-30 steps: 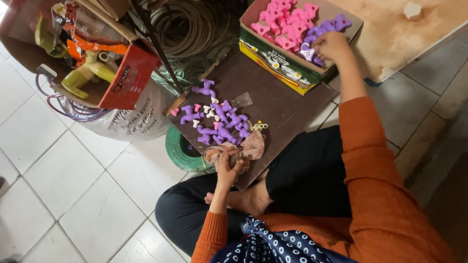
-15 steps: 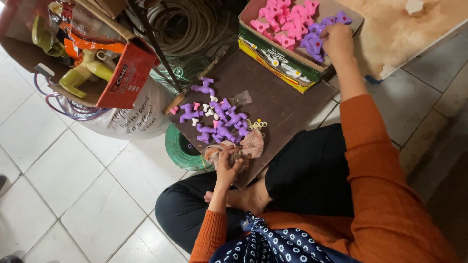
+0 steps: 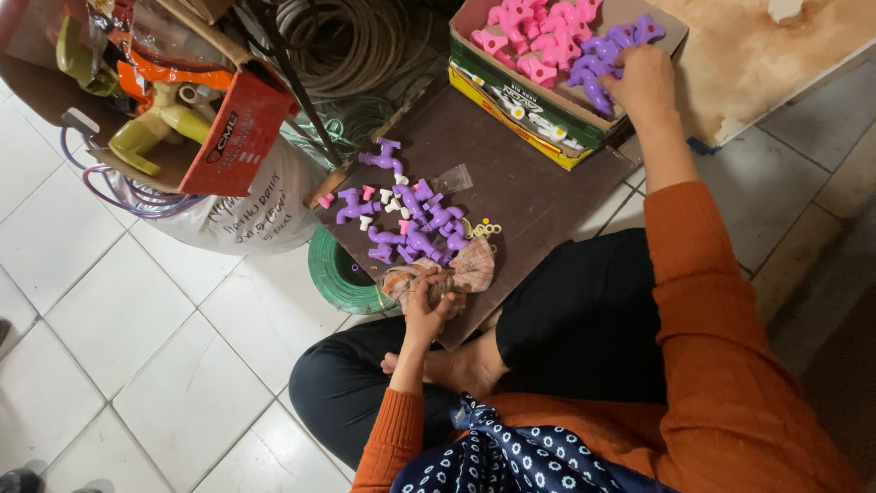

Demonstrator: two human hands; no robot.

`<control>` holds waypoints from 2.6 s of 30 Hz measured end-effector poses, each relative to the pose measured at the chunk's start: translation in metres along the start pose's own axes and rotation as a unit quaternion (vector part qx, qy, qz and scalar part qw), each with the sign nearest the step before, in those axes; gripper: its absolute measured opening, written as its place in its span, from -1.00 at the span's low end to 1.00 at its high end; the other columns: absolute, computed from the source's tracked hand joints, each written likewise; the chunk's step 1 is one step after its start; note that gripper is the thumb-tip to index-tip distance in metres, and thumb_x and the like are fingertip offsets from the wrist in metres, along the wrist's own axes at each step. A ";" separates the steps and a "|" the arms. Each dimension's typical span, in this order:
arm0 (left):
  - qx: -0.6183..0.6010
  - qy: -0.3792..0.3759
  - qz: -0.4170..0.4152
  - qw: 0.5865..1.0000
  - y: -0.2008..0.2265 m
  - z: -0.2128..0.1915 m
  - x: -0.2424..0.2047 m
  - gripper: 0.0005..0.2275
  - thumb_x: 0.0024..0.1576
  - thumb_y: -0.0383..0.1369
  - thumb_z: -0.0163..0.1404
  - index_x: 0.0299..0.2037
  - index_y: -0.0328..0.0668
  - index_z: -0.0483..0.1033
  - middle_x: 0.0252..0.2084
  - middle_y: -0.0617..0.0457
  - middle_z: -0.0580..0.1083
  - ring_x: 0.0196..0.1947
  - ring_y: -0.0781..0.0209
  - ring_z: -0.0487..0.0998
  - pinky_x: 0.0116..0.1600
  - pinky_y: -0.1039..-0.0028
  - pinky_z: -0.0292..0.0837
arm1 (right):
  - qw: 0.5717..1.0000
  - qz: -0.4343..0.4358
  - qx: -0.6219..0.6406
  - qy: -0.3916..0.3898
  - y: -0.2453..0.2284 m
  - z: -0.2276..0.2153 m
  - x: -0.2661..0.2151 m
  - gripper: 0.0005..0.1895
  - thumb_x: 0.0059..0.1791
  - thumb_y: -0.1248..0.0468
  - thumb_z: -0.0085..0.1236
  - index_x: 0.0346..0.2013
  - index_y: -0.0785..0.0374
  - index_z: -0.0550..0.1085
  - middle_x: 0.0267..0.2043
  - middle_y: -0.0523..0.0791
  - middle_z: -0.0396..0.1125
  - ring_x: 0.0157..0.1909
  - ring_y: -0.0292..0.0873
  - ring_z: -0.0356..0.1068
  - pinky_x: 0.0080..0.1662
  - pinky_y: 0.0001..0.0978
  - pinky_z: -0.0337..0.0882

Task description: Assembling plastic water taps by connecting the body, internal valves, and handles while sitting on the floor.

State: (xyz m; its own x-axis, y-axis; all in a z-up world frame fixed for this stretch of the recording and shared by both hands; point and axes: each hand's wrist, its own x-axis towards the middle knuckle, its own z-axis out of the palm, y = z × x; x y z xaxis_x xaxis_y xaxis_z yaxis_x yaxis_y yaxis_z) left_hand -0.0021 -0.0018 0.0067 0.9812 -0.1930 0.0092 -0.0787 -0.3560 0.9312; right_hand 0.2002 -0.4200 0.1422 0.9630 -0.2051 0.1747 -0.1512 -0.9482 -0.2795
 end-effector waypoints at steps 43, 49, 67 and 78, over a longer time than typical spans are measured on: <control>0.101 0.263 0.018 0.959 0.016 -0.066 0.033 -0.60 -0.12 -0.44 0.16 -0.05 -0.14 0.37 -0.10 -0.18 0.34 -0.10 -0.27 0.39 0.01 0.07 0.32 | 0.859 -0.274 0.389 -0.191 -0.167 0.091 -0.178 -0.46 -0.32 0.67 -0.24 -0.16 0.20 0.40 -0.07 -0.08 0.32 0.09 -0.04 0.25 0.15 -0.28 0.20; 0.139 0.243 -0.043 0.959 -0.045 -0.049 0.069 -0.67 -0.18 -0.35 0.22 -0.20 0.03 0.44 -0.14 -0.04 0.34 -0.15 -0.18 0.47 -0.07 0.17 0.43 | 0.861 -0.274 0.397 -0.161 -0.189 0.081 -0.184 -0.50 -0.31 0.65 -0.22 -0.19 0.20 0.41 -0.10 -0.09 0.32 0.06 -0.05 0.25 0.12 -0.30 0.20; -0.019 0.296 0.239 0.925 0.091 -0.061 0.021 -0.94 -0.05 -0.43 0.13 -0.42 -0.15 0.52 -0.02 0.00 0.49 -0.06 0.06 0.52 0.01 0.45 0.38 | 0.858 -0.262 0.437 -0.068 -0.268 0.062 -0.201 -0.61 -0.29 0.59 -0.14 -0.27 0.19 0.42 -0.18 -0.11 0.32 -0.05 -0.10 0.26 0.04 -0.35 0.21; -0.029 0.226 0.268 0.936 0.091 -0.043 0.010 -0.92 -0.05 -0.45 0.12 -0.38 -0.08 0.53 -0.08 0.00 0.50 -0.10 -0.04 0.53 -0.01 0.34 0.43 | 0.804 -0.325 0.492 -0.075 -0.243 0.056 -0.190 -0.67 -0.28 0.55 -0.09 -0.32 0.18 0.43 -0.23 -0.12 0.32 -0.11 -0.13 0.27 -0.01 -0.38 0.22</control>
State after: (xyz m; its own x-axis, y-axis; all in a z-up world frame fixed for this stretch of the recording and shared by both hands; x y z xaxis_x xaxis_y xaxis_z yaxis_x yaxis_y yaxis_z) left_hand 0.0085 0.0029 0.1070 0.7790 0.0827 0.6216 -0.5839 -0.2655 0.7671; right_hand 0.0667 -0.1374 0.1244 0.7941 0.3589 0.4906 0.5739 -0.1767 -0.7996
